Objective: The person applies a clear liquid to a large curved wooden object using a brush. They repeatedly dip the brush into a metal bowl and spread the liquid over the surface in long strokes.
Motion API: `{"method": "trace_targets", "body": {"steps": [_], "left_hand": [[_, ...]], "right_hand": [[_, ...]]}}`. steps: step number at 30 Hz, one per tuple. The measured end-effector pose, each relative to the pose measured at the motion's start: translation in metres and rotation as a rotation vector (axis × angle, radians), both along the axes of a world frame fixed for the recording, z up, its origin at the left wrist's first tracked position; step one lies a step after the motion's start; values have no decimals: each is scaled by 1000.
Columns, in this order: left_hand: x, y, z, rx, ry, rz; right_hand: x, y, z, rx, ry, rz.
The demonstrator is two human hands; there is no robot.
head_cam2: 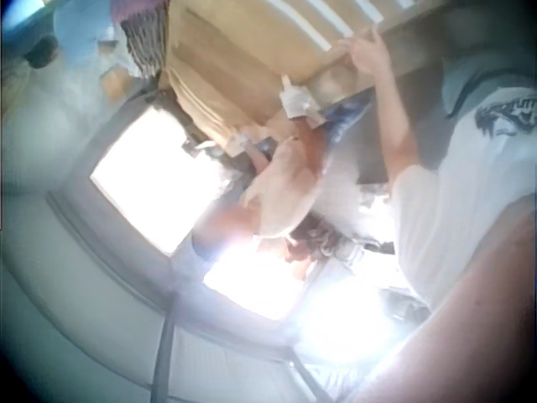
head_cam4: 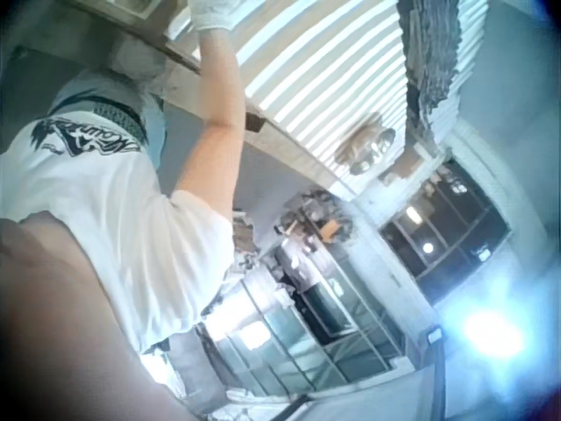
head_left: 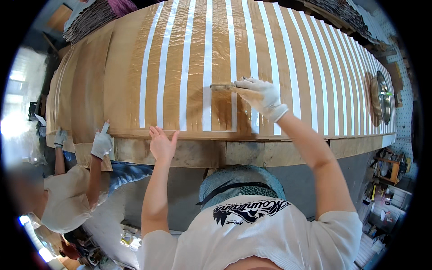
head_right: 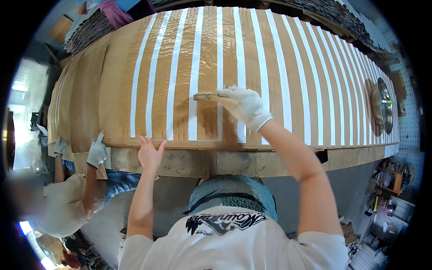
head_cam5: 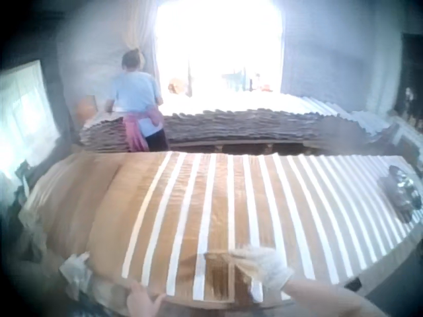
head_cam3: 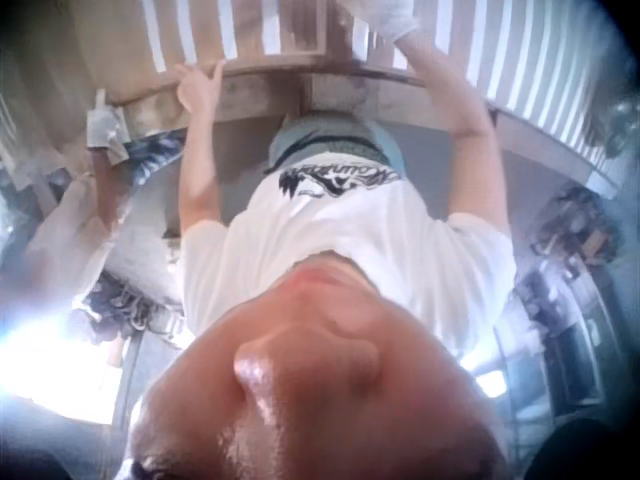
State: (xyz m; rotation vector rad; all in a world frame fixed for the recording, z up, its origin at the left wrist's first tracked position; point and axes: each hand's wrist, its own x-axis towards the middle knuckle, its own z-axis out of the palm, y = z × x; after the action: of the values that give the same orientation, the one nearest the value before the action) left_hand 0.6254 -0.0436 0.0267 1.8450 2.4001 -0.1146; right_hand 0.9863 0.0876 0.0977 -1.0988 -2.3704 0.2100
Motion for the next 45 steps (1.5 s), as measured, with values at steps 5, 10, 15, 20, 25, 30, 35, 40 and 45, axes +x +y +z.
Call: {"method": "trace_targets", "body": {"steps": [5,10,15,20,25,30,35,40,45], "left_hand": [[-5,-12,-7,45,-31,11],[-4,-20,-15,100,-109,39],[-7,-19,-26,118,-161,43],[-8,-24,-21,94,-177,66],[-22,-32,-32,264,-364,32],[107,-25,6,577,-572,-17],[292,-16,19,471,-970,-137],[452,-27,20,353,-549,-527],[520,-43,16,110,-276,-515]], "right_hand": [[-16,-71,-13,-59,-279,-89],[-5,-53,0,-563,-278,-3],[-31,-41,-3,-9,-103,-148],[8,-80,-16,-173,-159,28],[103,-74,-10,-400,9,-296],[232,-89,20,-197,-81,-379],[359,-90,4,-454,87,-597],[536,-116,83,-467,998,-821],[751,-107,101,-161,1233,-1106]]}}
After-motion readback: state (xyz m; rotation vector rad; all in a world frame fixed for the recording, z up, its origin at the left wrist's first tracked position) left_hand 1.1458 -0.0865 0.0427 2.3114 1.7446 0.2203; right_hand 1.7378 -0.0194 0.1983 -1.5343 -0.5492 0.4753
